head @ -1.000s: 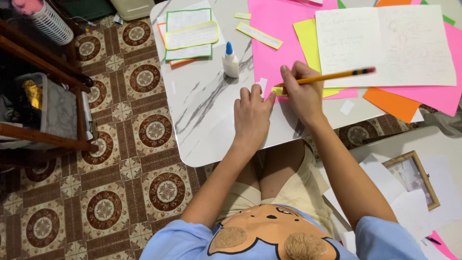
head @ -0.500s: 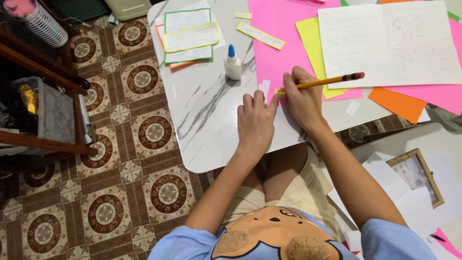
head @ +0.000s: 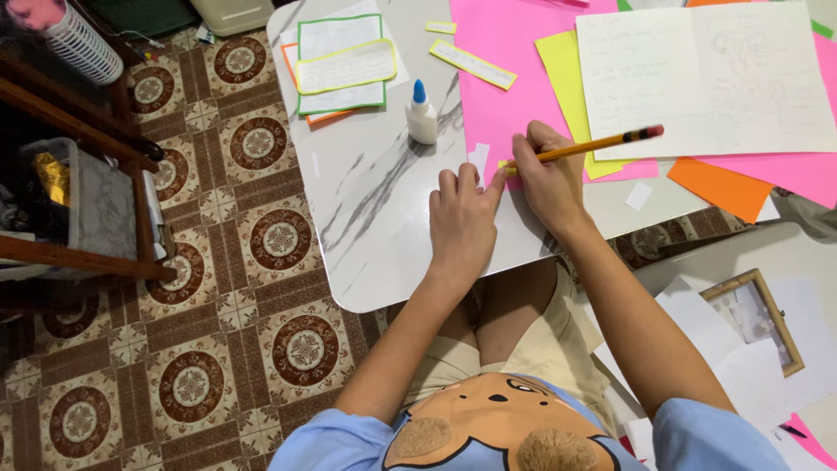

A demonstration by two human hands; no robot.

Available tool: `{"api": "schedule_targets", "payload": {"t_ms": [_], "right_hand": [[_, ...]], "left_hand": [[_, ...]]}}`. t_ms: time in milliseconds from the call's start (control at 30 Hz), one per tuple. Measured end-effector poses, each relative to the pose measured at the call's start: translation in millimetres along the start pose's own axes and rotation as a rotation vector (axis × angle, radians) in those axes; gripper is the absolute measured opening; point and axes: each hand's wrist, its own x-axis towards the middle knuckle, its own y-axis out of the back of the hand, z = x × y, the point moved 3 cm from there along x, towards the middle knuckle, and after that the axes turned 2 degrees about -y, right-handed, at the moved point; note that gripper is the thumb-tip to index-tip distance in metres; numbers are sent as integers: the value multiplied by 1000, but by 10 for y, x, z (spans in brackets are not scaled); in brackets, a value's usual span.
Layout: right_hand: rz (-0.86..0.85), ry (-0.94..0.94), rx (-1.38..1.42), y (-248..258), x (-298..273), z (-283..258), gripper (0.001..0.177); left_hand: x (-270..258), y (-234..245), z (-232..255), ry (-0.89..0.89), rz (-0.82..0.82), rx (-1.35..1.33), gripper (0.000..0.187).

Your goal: The person cuts a white paper strip from a pink sheet using scissors, then places the cut piece on the table. They pick up a notebook, open it, and use a pencil to trace and cut small rectangular pieces from colored paper strips. The person arranges the cut pieces on the table.

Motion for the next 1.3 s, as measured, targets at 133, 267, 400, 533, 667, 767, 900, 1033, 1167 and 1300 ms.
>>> {"api": "schedule_targets", "payload": {"t_ms": [133,267,400,533,667,767,900,1033,1167,1300], "right_hand": [[50,-43,210,81,24,-28,28],[-1,-58,75,304,-24,-169,13],[-76,302,-417,427,-222,-396,17],[-126,214,-390,404,-268,-409,25],[-151,139,-411,406,-208,-372,28],[-202,68,-334,423,-117,-324,31],[-266,30,-280,430,-2,-227,32],[-318,-20,-235,422,44,-167,30],[-316,-37,-231,413,23,-180,27],[-292,-46,-229,425,3,-213,23]], "left_hand": [[-11,-10,-14,6,1,-47,43],[-14,-14,-15,7,2,-58,44],[-20,-21,-26,7,6,-63,45],[-22,-30,-5,17,13,-50,47],[-13,-9,1,17,17,-67,51],[23,11,-5,30,3,-61,56],[81,-5,-53,71,-22,-119,58],[193,-33,-143,155,-30,-214,24],[451,-77,-252,29,-73,-304,27],[598,-136,-241,-48,-164,-372,24]]}}
